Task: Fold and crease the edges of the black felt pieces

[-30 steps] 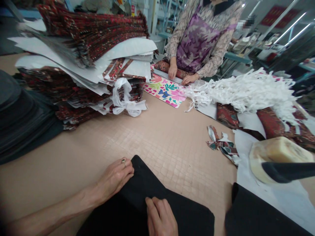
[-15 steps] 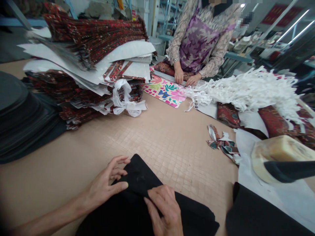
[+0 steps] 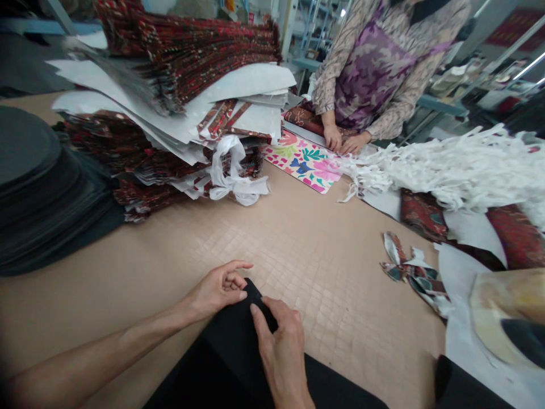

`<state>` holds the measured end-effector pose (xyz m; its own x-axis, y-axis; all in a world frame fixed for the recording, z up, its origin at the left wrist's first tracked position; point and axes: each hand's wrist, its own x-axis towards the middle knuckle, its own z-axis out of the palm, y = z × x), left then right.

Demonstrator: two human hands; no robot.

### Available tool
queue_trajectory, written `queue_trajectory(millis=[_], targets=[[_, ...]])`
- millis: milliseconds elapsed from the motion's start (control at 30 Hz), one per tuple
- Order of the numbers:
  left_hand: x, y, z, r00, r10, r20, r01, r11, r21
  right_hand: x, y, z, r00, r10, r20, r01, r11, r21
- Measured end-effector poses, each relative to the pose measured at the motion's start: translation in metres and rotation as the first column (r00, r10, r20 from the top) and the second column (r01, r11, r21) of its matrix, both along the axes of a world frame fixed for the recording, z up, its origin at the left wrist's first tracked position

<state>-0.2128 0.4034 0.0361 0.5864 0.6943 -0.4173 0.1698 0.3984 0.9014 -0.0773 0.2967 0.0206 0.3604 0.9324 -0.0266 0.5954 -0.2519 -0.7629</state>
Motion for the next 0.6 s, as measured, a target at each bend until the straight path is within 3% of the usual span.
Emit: queue_trajectory(millis=[167, 367, 600], targets=[[0.002, 0.007, -0.003, 1.0, -0.016, 0.0, 0.016, 0.999, -0.028, -0.002, 0.008, -0.01, 0.998, 0.009, -0.058, -0.006, 0.999, 0.049], [0.002, 0.014, -0.009, 0.999, -0.048, -0.005, 0.048, 0.998, -0.052, -0.008, 0.009, -0.009, 0.996, 0.007, -0.09, 0.001, 0.996, 0.086], [0.003, 0.015, -0.007, 0.998, -0.064, -0.005, 0.064, 0.998, -0.022, -0.008, 0.009, -0.006, 0.984, 0.09, 0.152, -0.131, 0.949, 0.286]])
